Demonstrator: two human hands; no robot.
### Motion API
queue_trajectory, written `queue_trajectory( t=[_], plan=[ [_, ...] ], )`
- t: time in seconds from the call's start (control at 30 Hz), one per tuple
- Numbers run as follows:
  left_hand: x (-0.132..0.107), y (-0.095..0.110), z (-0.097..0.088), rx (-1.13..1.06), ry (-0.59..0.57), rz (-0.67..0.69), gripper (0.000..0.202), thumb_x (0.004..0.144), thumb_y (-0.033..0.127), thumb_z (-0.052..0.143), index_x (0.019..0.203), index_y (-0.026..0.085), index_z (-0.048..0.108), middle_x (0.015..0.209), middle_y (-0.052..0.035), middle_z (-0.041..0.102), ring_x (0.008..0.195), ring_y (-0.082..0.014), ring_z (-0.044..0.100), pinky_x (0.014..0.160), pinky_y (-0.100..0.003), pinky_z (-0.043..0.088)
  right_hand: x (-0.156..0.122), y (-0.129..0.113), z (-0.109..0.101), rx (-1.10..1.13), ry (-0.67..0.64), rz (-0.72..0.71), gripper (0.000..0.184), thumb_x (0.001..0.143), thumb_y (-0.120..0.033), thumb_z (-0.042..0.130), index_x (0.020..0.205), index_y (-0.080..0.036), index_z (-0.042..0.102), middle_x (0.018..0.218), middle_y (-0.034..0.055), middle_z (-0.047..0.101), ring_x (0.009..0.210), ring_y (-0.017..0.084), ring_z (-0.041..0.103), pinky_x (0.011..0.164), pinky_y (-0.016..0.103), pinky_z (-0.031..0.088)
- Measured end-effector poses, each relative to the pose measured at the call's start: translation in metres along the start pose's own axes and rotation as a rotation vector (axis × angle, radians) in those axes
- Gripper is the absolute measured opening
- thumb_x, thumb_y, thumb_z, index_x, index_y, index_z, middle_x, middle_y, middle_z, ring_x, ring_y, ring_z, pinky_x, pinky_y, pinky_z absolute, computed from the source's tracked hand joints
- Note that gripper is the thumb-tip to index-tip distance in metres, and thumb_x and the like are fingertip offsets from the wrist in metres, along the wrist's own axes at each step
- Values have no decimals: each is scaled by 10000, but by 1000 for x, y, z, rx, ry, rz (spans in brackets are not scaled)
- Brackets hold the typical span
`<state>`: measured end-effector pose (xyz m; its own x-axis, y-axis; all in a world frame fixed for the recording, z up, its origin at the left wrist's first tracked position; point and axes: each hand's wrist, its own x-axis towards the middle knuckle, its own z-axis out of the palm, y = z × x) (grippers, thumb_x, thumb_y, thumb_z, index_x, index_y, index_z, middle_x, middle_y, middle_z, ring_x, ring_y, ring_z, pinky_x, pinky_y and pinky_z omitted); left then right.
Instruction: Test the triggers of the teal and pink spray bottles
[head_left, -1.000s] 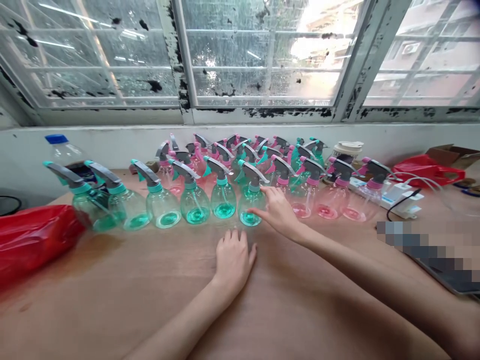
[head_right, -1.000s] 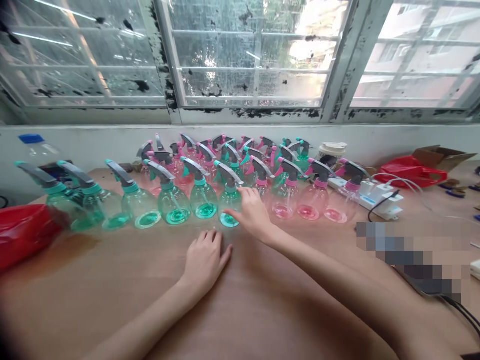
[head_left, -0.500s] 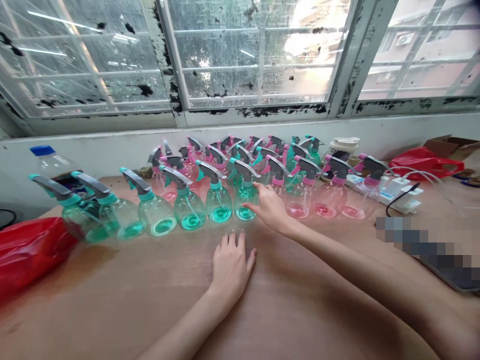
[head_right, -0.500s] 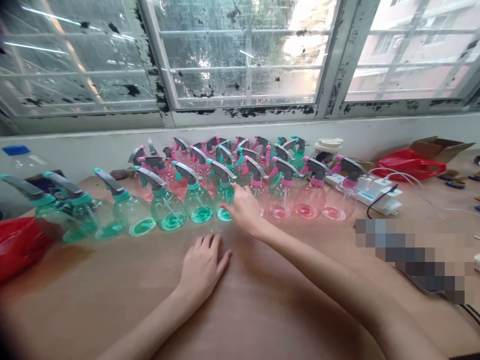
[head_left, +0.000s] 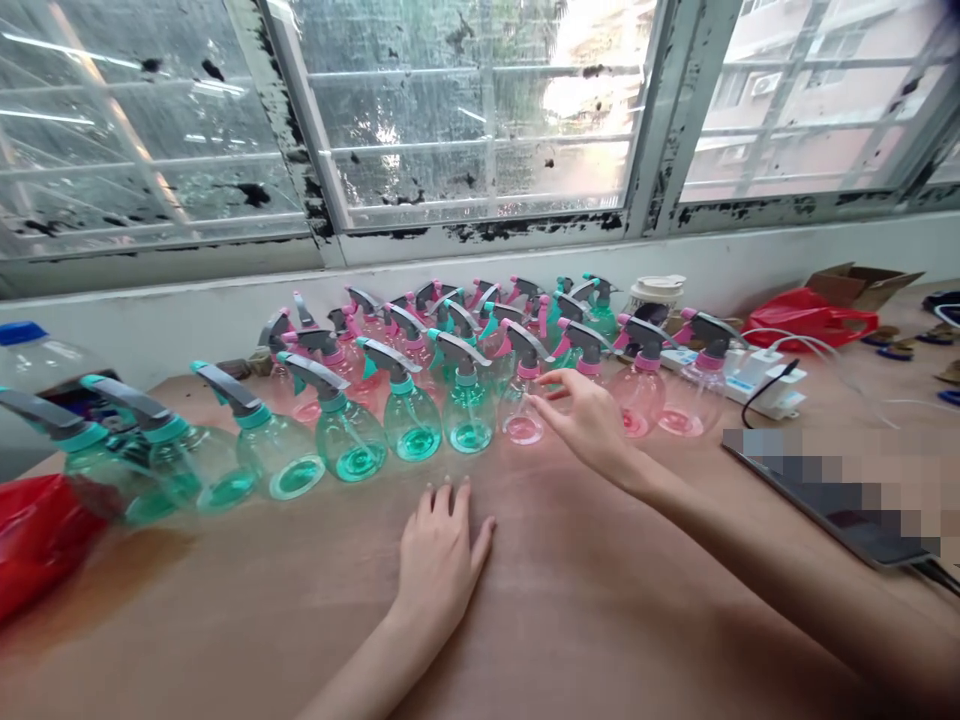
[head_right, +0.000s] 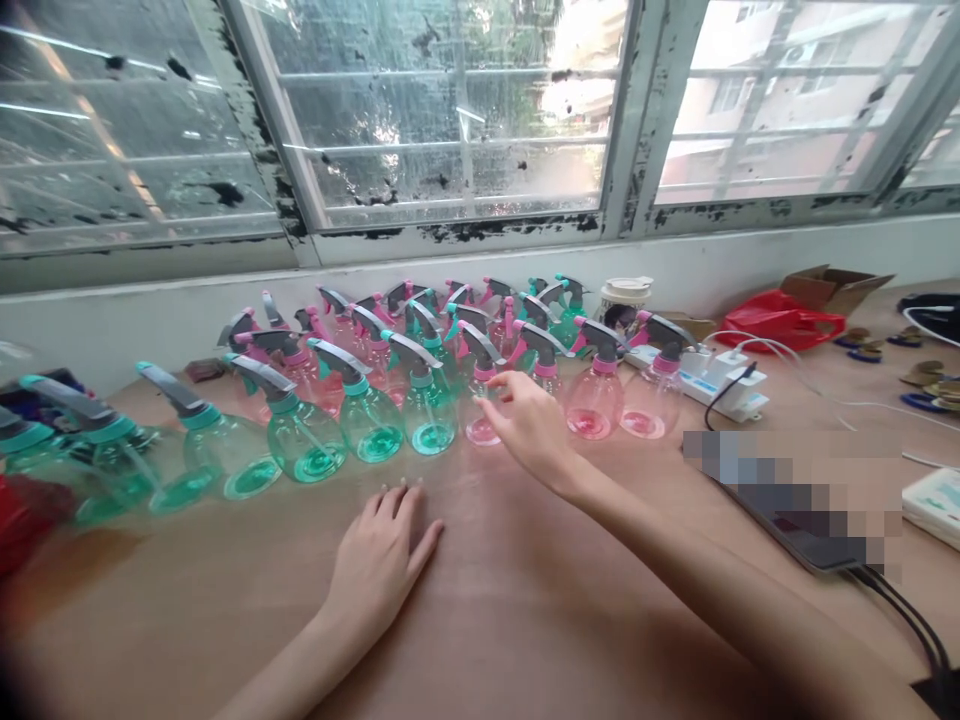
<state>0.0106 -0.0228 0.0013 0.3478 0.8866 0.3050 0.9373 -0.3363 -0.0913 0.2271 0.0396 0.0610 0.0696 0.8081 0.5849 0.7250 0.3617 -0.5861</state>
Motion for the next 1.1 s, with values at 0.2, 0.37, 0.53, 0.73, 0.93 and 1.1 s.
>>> queue_trajectory(
  t=[0.2,0.37,0.53,0.73,0.93,1.1],
  plan=[
    [0,-1,2,-7,22,1,396,945,299,587,1289,103,593,1262,-184,642,1181,-374,597,897,-441,539,8,18,-10,-41,-26,95,383,861,-405,642,1154,-158,636,1093,126,739,858,276,728,823,435,536],
    [1,-3,3,12,49,11,374,959,307,544,1283,127,596,1270,-171,644,1155,-353,628,870,-422,559,20,19,3,-42,-78,111,577,845,-483,663,1308,-151,569,1244,150,685,1132,344,657,912,454,515],
    [0,-3,4,18,43,23,363,963,309,524,1272,135,599,1276,-171,642,1165,-356,623,874,-432,559,30,18,18,-36,-121,116,495,854,-459,669,1219,-126,632,1222,164,693,1133,341,657,921,435,514],
    [-1,-2,3,1,21,15,372,952,316,546,1266,126,606,1275,-178,639,1177,-361,612,893,-432,550,30,16,21,-46,-145,111,515,867,-483,647,1222,-110,622,1247,167,673,1141,353,644,930,457,504],
    [-1,-1,0,12,-1,17,385,946,315,568,1265,104,611,1287,-188,631,1186,-370,602,904,-448,542,25,16,14,-64,-148,121,513,864,-504,646,1207,-124,623,1237,171,678,1105,349,660,896,451,517],
    [0,-2,-2,-10,15,-3,372,936,319,590,1245,113,617,1282,-192,629,1160,-372,604,909,-474,521,12,13,0,-62,-175,104,471,852,-489,661,1173,-146,637,1201,159,695,1097,346,663,874,449,518]
  ],
)
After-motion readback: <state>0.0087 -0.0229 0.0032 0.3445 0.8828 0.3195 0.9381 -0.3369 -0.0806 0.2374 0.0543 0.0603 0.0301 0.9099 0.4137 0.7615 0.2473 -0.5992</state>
